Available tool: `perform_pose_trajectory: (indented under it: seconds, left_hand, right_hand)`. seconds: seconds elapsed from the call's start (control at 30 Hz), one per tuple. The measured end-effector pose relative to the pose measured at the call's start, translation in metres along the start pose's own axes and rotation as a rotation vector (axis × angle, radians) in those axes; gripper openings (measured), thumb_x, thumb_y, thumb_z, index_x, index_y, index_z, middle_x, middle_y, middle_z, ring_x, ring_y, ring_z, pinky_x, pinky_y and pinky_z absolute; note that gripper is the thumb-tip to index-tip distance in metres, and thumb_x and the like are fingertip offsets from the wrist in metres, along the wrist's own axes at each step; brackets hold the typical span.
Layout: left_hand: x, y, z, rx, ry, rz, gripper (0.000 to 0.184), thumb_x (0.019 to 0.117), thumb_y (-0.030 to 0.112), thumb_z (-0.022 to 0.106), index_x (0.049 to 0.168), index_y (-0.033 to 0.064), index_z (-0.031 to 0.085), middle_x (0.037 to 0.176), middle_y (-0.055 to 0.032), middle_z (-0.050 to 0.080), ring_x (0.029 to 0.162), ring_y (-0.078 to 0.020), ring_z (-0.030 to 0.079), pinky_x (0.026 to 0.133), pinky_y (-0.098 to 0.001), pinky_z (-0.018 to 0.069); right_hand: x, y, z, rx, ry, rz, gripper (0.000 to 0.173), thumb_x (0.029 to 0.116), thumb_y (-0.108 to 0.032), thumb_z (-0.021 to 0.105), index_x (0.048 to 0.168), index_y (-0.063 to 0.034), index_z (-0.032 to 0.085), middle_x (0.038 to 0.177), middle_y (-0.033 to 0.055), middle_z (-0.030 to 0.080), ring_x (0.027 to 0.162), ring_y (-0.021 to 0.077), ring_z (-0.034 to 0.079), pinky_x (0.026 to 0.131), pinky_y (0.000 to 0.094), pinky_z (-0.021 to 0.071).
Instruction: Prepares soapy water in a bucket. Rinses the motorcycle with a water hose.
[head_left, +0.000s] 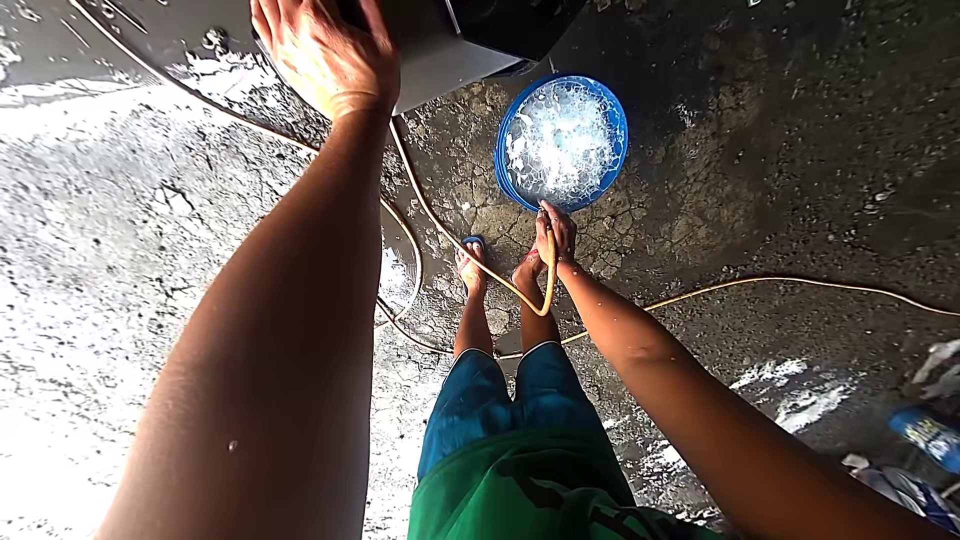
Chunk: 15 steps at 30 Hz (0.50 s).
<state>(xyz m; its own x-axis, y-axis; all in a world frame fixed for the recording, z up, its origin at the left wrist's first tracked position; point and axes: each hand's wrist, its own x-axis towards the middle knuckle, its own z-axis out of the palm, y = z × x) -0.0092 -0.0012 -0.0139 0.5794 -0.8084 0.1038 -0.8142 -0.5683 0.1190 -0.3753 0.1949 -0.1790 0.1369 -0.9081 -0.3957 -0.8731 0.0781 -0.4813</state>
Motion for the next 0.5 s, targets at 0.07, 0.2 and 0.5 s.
perform_pose_trajectory:
  seconds: [0.07,0.2,0.5]
  left_hand:
    - [0.0,0.0,0.0,0.004,0.01,0.003,0.048,0.0905,0.052,0.049,0.091,0.0114,0.075,0.105,-0.0103,0.075,0.118,-0.0304,0.066,0.109,-0.0508,0.0395]
    - [0.0,-0.001,0.002,-0.002,0.032,0.009,0.046,0.0898,0.052,0.05,0.086,0.0124,0.074,0.102,-0.009,0.075,0.116,-0.0306,0.066,0.107,-0.0505,0.0407]
    - [0.0,0.0,0.002,-0.007,0.042,0.011,0.044,0.09,0.051,0.05,0.086,0.0135,0.074,0.1,-0.0082,0.075,0.113,-0.0295,0.067,0.105,-0.05,0.0412]
  right_hand:
    - [0.0,0.002,0.002,0.002,0.019,-0.013,0.043,0.1048,-0.026,0.043,0.139,-0.0097,0.062,0.131,0.0137,0.068,0.125,0.0285,0.063,0.106,0.0528,0.0454]
    - [0.001,0.0,0.0,-0.008,-0.005,0.005,0.043,0.1048,-0.026,0.043,0.14,-0.01,0.062,0.133,0.0137,0.067,0.126,0.029,0.062,0.107,0.0527,0.0449]
    - [0.015,-0.004,-0.023,-0.002,-0.04,0.175,0.043,0.1067,-0.03,0.04,0.139,-0.012,0.063,0.124,0.0124,0.072,0.118,0.0289,0.067,0.104,0.0536,0.0477]
